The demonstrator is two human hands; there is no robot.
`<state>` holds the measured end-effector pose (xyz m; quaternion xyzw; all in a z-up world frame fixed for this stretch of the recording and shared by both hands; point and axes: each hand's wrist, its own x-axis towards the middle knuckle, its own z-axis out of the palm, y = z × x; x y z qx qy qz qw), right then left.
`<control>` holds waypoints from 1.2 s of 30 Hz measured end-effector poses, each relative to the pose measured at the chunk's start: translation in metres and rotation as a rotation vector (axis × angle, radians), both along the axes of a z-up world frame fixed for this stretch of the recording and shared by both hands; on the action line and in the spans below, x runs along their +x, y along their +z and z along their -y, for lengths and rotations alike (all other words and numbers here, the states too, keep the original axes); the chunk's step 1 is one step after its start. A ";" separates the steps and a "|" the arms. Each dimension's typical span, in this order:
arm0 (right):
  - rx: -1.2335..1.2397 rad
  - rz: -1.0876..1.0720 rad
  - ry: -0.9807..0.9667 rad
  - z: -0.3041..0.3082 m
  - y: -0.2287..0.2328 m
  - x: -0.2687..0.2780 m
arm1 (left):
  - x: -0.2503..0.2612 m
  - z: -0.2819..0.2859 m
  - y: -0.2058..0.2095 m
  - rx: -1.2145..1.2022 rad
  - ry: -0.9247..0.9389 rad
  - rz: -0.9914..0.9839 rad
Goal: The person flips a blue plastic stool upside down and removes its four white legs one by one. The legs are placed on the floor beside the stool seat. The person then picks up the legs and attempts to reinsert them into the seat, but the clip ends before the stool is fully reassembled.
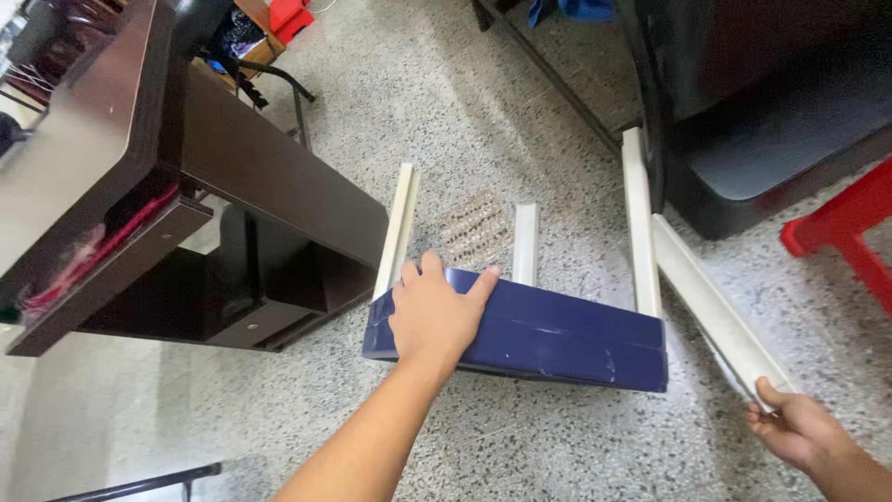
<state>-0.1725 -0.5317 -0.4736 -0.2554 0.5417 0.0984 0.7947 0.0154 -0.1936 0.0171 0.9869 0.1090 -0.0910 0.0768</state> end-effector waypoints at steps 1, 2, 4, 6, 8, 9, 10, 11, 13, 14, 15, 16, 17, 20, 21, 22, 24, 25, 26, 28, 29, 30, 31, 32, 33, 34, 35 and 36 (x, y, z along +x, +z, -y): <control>0.004 0.029 -0.001 -0.002 -0.005 0.001 | 0.001 0.001 0.000 0.006 0.001 -0.005; 0.006 0.052 -0.007 -0.002 -0.010 -0.002 | 0.002 0.004 -0.001 0.017 -0.001 -0.009; 0.024 -0.008 0.024 -0.005 -0.019 0.000 | 0.006 0.007 -0.002 0.035 -0.005 -0.014; 0.045 -0.037 0.025 -0.010 -0.025 0.001 | 0.011 0.008 -0.003 0.041 -0.013 0.010; 0.071 -0.036 -0.006 -0.013 -0.026 0.007 | 0.012 0.009 -0.006 0.051 -0.016 0.028; 0.073 -0.069 -0.008 -0.014 -0.022 0.012 | 0.013 0.010 -0.007 0.058 -0.017 0.036; 0.076 -0.101 -0.009 -0.016 -0.018 0.019 | 0.014 0.010 -0.008 0.066 -0.016 0.044; 0.078 -0.132 -0.010 -0.018 -0.012 0.026 | 0.014 0.010 -0.009 0.071 -0.018 0.039; 0.057 -0.187 -0.071 -0.019 0.004 0.040 | 0.013 0.009 -0.008 0.073 -0.020 0.035; 0.045 -0.214 -0.102 -0.018 0.011 0.045 | 0.013 0.008 -0.007 0.074 -0.016 0.041; 0.064 -0.193 -0.134 -0.018 0.017 0.048 | 0.014 0.007 -0.007 0.074 -0.013 0.048; 0.081 -0.173 -0.166 -0.017 0.022 0.049 | 0.014 0.007 -0.007 0.073 -0.010 0.054; 0.099 -0.152 -0.198 -0.017 0.025 0.049 | 0.014 0.006 -0.007 0.067 -0.007 0.046; 0.144 -0.022 -0.195 -0.008 0.029 0.051 | 0.014 0.006 -0.006 0.058 0.001 0.034; 0.158 -0.031 -0.193 -0.005 0.027 0.051 | 0.013 0.007 -0.007 0.063 0.000 0.032; 0.169 -0.038 -0.195 -0.006 0.025 0.050 | 0.013 0.007 -0.008 0.065 -0.004 0.032; 0.156 -0.057 -0.173 -0.005 0.023 0.047 | 0.012 0.007 -0.008 0.056 0.000 0.028; 0.132 -0.069 -0.150 -0.006 0.024 0.046 | 0.012 0.007 -0.007 0.049 0.000 0.028; 0.106 -0.082 -0.125 -0.006 0.026 0.047 | 0.012 0.006 -0.008 0.052 -0.002 0.027; 0.045 -0.064 -0.056 -0.011 0.033 0.045 | 0.012 0.003 -0.007 0.055 -0.005 0.028; 0.013 -0.054 -0.022 -0.014 0.039 0.044 | 0.011 0.002 -0.007 0.048 0.000 0.023; -0.001 -0.061 -0.009 -0.018 0.046 0.044 | 0.011 0.001 -0.007 0.041 0.008 0.017; -0.016 -0.067 0.004 -0.023 0.054 0.045 | 0.010 0.000 -0.006 0.034 0.015 0.012; -0.033 -0.074 0.015 -0.028 0.063 0.046 | 0.009 -0.001 -0.004 0.021 0.014 0.005; -0.065 -0.053 0.084 -0.033 0.074 0.046 | 0.008 -0.003 -0.003 0.007 0.012 -0.002; -0.098 -0.033 0.152 -0.038 0.084 0.047 | 0.007 -0.003 -0.002 -0.006 0.010 -0.010; -0.130 -0.015 0.221 -0.042 0.095 0.049 | 0.006 -0.002 -0.002 -0.011 0.011 -0.013; -0.149 -0.005 0.264 -0.046 0.107 0.052 | 0.006 -0.003 -0.001 -0.018 0.011 -0.018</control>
